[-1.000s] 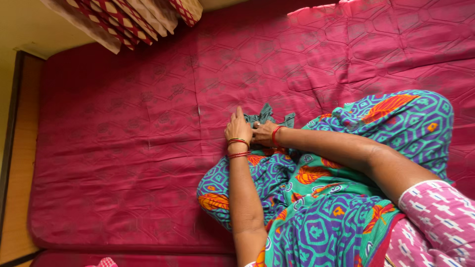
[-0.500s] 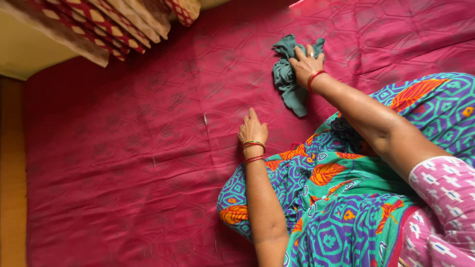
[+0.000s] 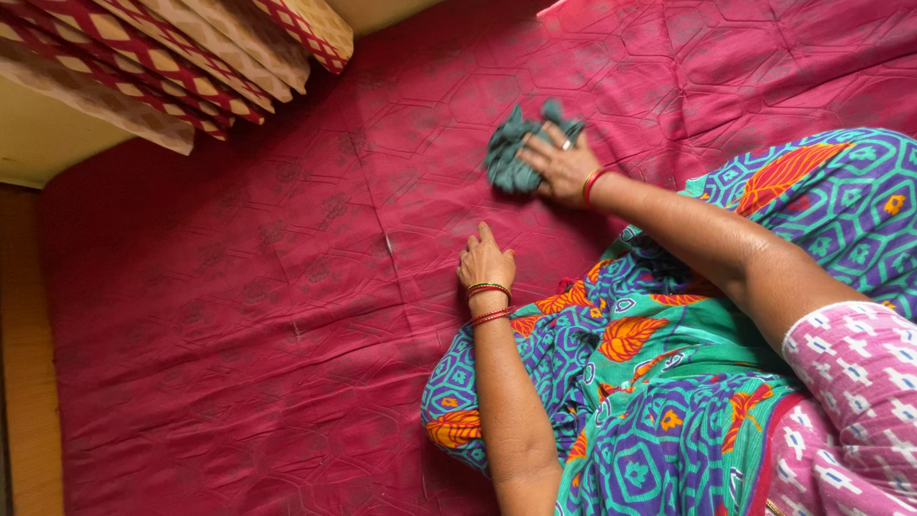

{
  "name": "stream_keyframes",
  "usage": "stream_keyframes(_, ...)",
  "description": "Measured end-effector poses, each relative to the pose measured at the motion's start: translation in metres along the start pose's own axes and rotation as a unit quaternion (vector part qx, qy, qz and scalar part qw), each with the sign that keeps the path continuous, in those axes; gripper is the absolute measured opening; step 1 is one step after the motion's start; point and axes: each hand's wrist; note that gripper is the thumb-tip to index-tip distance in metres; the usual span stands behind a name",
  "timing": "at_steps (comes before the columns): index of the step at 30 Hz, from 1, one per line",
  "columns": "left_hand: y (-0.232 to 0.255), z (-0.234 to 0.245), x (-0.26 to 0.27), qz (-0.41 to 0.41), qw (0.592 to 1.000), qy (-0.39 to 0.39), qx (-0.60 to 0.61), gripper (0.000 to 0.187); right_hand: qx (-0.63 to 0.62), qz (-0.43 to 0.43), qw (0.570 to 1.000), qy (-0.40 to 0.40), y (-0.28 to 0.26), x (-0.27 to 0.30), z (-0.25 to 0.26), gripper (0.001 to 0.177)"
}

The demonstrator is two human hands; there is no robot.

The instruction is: The person sits cross-legged on a red mattress and wipes its surface with a grey cloth. They systematically rub the fabric, occasionally adjusting the cloth, while a stack of folded mattresses is visible nearby.

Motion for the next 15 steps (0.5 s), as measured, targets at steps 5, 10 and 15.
stream_keyframes(5, 0.005, -0.013, -0.001, -0.034, 0.998, -0.058, -0.01, 0.081, -0.026, -0.279, 0.957, 0.071, 0.028, -0.029, -0.004, 0.088)
stream_keyframes(10, 0.025, -0.034, 0.008, -0.08, 0.993, -0.088, -0.006, 0.077, -0.097, -0.006, 0.995, -0.002, -0.038, -0.05, -0.032, 0.074)
stream_keyframes(15, 0.016, -0.023, 0.003, 0.014, 0.998, -0.045, -0.041, 0.095, -0.012, 0.206, 0.971, -0.123, -0.086, -0.101, -0.003, 0.075)
Point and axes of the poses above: each hand's wrist, its own x-axis away from the middle knuckle, its own z-axis out of the back of the hand, y = z × x, and after that the axes turned 10 degrees about y, right-handed
